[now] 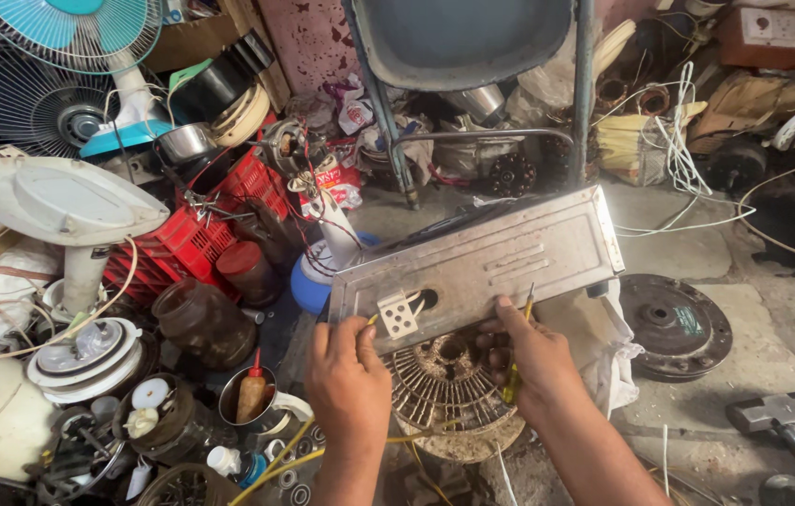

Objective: The person is repairing an electric stove by connecting yellow wires to the internal components. They use pliers and a screwdriver to strip, twist, and secure the wires to the stove's terminals.

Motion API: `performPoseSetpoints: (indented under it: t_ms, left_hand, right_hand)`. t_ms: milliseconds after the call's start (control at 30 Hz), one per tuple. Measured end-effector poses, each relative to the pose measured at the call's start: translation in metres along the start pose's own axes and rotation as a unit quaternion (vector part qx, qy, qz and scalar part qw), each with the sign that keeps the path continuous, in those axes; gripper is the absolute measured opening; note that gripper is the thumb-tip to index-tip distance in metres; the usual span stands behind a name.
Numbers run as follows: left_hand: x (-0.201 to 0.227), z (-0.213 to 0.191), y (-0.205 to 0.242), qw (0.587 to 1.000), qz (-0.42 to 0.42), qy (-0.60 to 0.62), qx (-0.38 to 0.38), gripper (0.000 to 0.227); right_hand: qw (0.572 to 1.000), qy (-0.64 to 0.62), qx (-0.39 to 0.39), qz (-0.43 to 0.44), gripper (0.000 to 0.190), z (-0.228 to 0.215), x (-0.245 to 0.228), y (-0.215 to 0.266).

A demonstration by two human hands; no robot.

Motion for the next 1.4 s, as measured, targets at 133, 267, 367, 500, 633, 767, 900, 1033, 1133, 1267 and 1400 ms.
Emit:
performPoseSetpoints:
  t_ms: [133,267,367,500,633,767,900,1033,1133,1267,1400]
  left_hand:
    - [0.002,-0.001,0.004,0.999,0.039,-0.008,0.001,0.009]
    - [0.013,0.000,0.016,0.998,0.061,0.008,-0.025,0.010]
    - [0.030,0.012,0.041,0.993,0.092,0.021,-0.072,0.010]
    - [0.053,0.031,0.079,0.981,0.137,0.056,-0.125,0.013]
    - [0.056,0.042,0.089,0.979,0.126,0.066,-0.144,0.013]
    - [0.051,0.046,0.091,0.977,0.136,0.053,-0.156,0.022]
    - [0.045,0.044,0.097,0.980,0.125,0.055,-0.142,0.021]
    - [0.039,0.041,0.107,0.984,0.098,0.081,-0.124,0.018]
    - [0.032,0.041,0.113,0.986,0.085,0.089,-0.111,0.019]
    - [0.024,0.039,0.117,0.983,0.077,0.121,-0.113,0.017]
    - [0.015,0.026,0.120,0.986,0.062,0.132,-0.077,0.020]
  right_hand:
    - [1.000,0.005,-0.007,0.023,0.037,-0.008,0.009,0.000]
    - [0.999,0.033,0.008,-0.009,0.037,-0.029,0.024,0.009]
    - [0.999,0.026,0.002,0.039,0.045,-0.042,0.050,0.014]
    - [0.993,-0.042,-0.025,0.106,0.060,-0.042,0.077,0.023]
    - [0.989,-0.041,-0.055,0.133,0.080,-0.037,0.075,0.039]
    - [0.991,-0.071,-0.041,0.103,0.053,-0.024,0.060,0.047]
    - [0.990,-0.037,0.026,0.133,0.062,-0.024,0.054,0.053]
    - [0.992,-0.005,0.029,0.124,0.063,-0.024,0.055,0.053]
    - [0.989,0.035,0.053,0.134,0.070,-0.025,0.062,0.051]
    - [0.989,0.049,0.088,0.107,0.063,-0.029,0.066,0.052]
    - [0.991,0.048,0.101,0.073,0.065,-0.036,0.066,0.048]
Point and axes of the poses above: each hand's wrist, its own y-axis away from the middle knuckle, its own z-axis out of the palm, x = y × z, the point moved 5 cm from there along -y, towards the middle knuckle, and after that the axes turned 7 degrees about y, right-handed, at the moved point
